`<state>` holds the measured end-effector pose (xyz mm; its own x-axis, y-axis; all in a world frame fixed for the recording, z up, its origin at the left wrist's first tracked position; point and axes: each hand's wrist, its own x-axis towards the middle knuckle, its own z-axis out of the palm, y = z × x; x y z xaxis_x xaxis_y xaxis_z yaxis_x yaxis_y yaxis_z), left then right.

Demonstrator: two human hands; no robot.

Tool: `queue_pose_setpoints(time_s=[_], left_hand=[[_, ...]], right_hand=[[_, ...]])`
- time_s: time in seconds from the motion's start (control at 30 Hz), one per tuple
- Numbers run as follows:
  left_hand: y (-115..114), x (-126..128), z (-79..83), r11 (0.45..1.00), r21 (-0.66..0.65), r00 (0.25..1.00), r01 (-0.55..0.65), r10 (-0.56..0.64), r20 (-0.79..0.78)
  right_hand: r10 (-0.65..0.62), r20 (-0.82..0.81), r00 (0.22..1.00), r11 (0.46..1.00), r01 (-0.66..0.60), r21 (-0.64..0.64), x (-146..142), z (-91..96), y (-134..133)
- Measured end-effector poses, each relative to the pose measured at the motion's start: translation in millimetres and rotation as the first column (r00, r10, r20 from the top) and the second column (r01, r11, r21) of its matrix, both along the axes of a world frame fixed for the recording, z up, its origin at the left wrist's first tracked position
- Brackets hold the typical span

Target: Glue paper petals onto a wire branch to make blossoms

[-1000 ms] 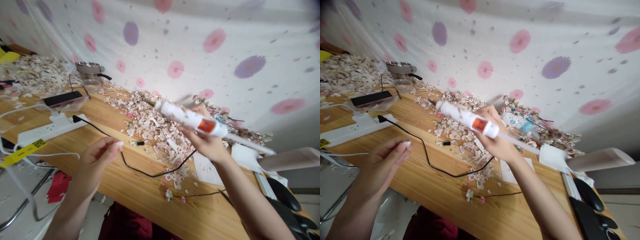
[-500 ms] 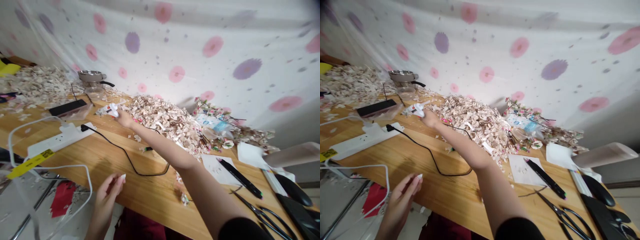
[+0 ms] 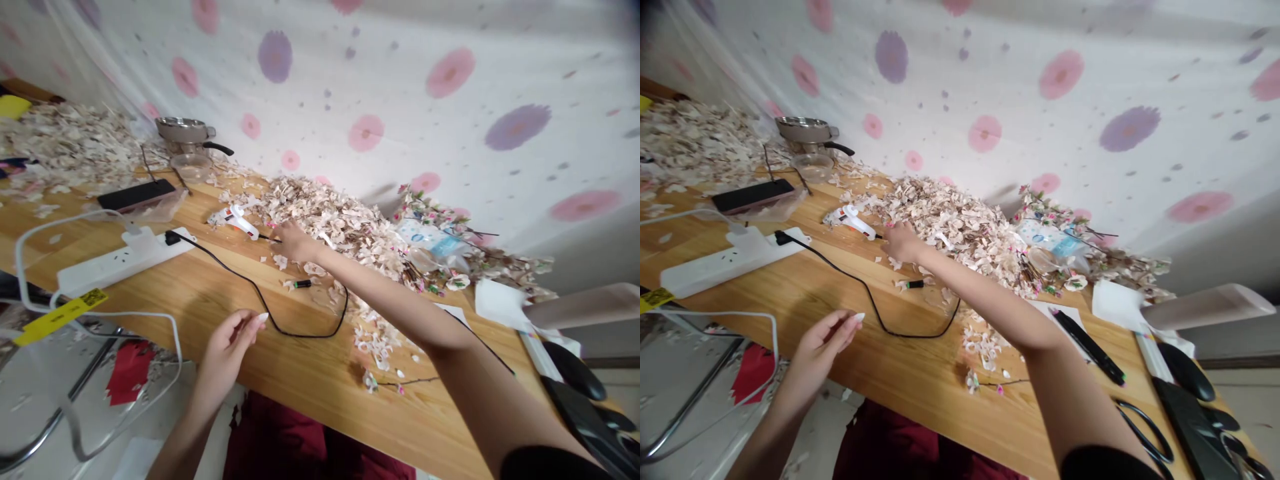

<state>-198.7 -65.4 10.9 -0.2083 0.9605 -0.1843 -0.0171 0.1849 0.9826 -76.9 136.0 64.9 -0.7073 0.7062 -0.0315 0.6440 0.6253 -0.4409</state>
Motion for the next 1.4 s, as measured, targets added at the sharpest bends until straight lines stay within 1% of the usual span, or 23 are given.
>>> queue_pose_setpoints(time_s=[0.07,0.1,0.13,0.17,0.2,0.27,0.37,0.47,0.6,0.67,0.77,0.87,0.93,1.0,1.03,1.07,1.1,1.17,1.2,1.23,1.3,1.4], left_hand=[[5,4,7.5,0.991,0.032,0.986,0.13,-0.126,-0.107],[8,8,11.0,0.98,0.034,0.97,0.196,-0.189,-0.152],[12,11,14.3,0.964,0.023,0.947,0.266,-0.257,-0.192],[15,15,17.6,0.942,0.003,0.918,0.335,-0.326,-0.227],[18,20,20.8,0.915,-0.022,0.881,0.403,-0.395,-0.26],[24,32,27.1,0.848,-0.08,0.797,0.523,-0.52,-0.307],[29,52,35.7,0.761,-0.147,0.686,0.632,-0.637,-0.352],[30,69,40.9,0.709,-0.18,0.611,0.681,-0.687,-0.393],[30,84,44.0,0.653,-0.209,0.53,0.728,-0.73,-0.432],[29,90,46.0,0.636,-0.214,0.507,0.742,-0.74,-0.441],[29,101,49.9,0.621,-0.217,0.492,0.753,-0.75,-0.441],[30,111,51.8,0.62,-0.207,0.503,0.757,-0.755,-0.422],[32,117,49.9,0.626,-0.184,0.525,0.758,-0.752,-0.399],[37,121,44.4,0.632,-0.171,0.537,0.756,-0.748,-0.39],[39,124,40.1,0.622,-0.176,0.523,0.763,-0.754,-0.396],[42,126,35.1,0.599,-0.185,0.495,0.779,-0.769,-0.404],[44,130,29.4,0.561,-0.195,0.454,0.804,-0.793,-0.407],[48,137,17.9,0.47,-0.212,0.362,0.857,-0.841,-0.402],[49,141,12.7,0.439,-0.223,0.329,0.87,-0.855,-0.4],[49,144,8.3,0.422,-0.239,0.307,0.874,-0.863,-0.4],[50,151,2.4,0.413,-0.286,0.281,0.865,-0.869,-0.406],[50,157,-0.7,0.376,-0.345,0.241,0.86,-0.895,-0.375]], right_hand=[[0.041,-0.015,0.999,0.996,-0.042,-0.075,31,16.7,-28],[0.09,-0.04,0.995,0.985,-0.095,-0.147,46,23.7,-43],[0.134,-0.088,0.987,0.959,-0.152,-0.238,60,29.4,-57],[0.159,-0.121,0.98,0.942,-0.188,-0.278,72,33.6,-70],[0.172,-0.133,0.976,0.934,-0.204,-0.294,83,36.4,-81],[0.164,-0.109,0.98,0.938,-0.19,-0.289,102,38.2,-98],[0.161,-0.068,0.985,0.934,-0.174,-0.311,123,36.5,-112],[0.158,-0.09,0.983,0.915,-0.18,-0.36,141,35.7,-119],[0.104,-0.093,0.99,0.917,-0.131,-0.376,160,38.3,-130],[0.101,-0.103,0.99,0.919,-0.133,-0.372,166,39.4,-134],[0.111,-0.118,0.987,0.924,-0.146,-0.354,175,39.2,-140],[0.08,-0.143,0.987,0.933,-0.124,-0.339,187,37.6,-144],[0.025,-0.178,0.984,0.947,-0.08,-0.31,198,36.8,-147],[-0.067,-0.236,0.97,0.96,-0.001,-0.279,212,36.4,-152],[-0.127,-0.276,0.953,0.962,0.051,-0.267,219,35.8,-156],[-0.193,-0.325,0.926,0.959,0.108,-0.262,227,34.6,-161],[-0.259,-0.381,0.887,0.949,0.161,-0.269,235,32.5,-166],[-0.384,-0.503,0.774,0.915,0.248,-0.318,249,24.7,-177],[-0.437,-0.557,0.706,0.894,0.274,-0.354,254,18.9,-184],[-0.483,-0.601,0.637,0.873,0.291,-0.392,257,12.1,-191],[-0.551,-0.668,0.501,0.834,0.313,-0.454,260,-3.2,-204],[-0.597,-0.739,0.312,0.794,0.364,-0.488,254,-25.3,-223]])
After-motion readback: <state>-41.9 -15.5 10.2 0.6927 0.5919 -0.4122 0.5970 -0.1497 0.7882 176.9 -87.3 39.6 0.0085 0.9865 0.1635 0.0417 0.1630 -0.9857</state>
